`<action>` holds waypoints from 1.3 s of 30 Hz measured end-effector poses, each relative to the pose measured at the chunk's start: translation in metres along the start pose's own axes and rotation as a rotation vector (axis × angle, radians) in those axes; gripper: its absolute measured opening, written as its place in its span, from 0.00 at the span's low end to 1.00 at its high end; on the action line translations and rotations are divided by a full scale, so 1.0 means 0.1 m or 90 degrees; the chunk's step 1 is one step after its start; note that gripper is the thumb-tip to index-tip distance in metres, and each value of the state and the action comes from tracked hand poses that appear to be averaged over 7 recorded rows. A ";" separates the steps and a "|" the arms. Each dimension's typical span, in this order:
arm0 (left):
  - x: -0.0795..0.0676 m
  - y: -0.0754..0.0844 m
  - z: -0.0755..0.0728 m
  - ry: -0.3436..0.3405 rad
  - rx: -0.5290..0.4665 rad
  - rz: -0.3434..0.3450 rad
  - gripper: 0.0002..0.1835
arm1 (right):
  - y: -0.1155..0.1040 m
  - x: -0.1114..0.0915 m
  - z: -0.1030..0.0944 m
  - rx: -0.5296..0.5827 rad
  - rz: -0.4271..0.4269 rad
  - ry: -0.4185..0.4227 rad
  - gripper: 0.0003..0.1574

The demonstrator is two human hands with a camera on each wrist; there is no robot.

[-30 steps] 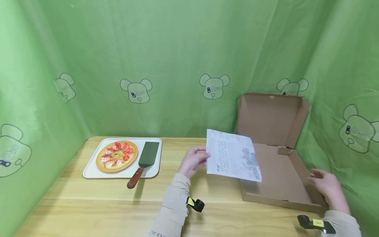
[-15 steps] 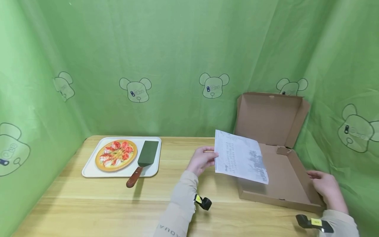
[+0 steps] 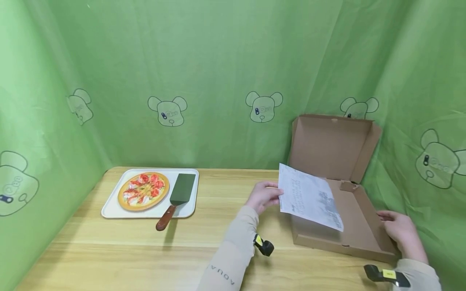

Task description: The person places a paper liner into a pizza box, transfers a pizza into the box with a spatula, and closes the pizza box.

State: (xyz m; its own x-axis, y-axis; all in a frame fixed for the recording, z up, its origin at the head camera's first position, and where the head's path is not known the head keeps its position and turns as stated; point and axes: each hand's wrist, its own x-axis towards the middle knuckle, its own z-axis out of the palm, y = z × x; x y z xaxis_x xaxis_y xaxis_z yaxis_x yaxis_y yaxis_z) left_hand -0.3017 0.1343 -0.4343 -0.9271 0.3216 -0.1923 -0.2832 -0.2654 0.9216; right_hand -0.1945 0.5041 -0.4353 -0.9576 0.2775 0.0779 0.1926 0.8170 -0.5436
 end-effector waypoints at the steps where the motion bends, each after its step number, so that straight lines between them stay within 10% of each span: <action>1: 0.01 -0.01 0.03 0.002 0.003 -0.003 0.13 | 0.00 0.00 0.00 0.001 0.000 0.001 0.28; 39: 0.05 -0.19 0.83 0.104 0.140 -0.043 0.12 | 0.02 -0.02 -0.06 0.028 0.009 -0.056 0.29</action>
State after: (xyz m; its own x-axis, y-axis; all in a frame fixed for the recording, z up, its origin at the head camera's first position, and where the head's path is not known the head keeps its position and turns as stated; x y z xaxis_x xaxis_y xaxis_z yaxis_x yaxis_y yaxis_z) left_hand -0.2810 0.2166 -0.4245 -0.9404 0.1755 -0.2912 -0.3021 -0.0384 0.9525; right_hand -0.1912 0.5084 -0.4320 -0.9702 0.2421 -0.0024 0.1985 0.7896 -0.5807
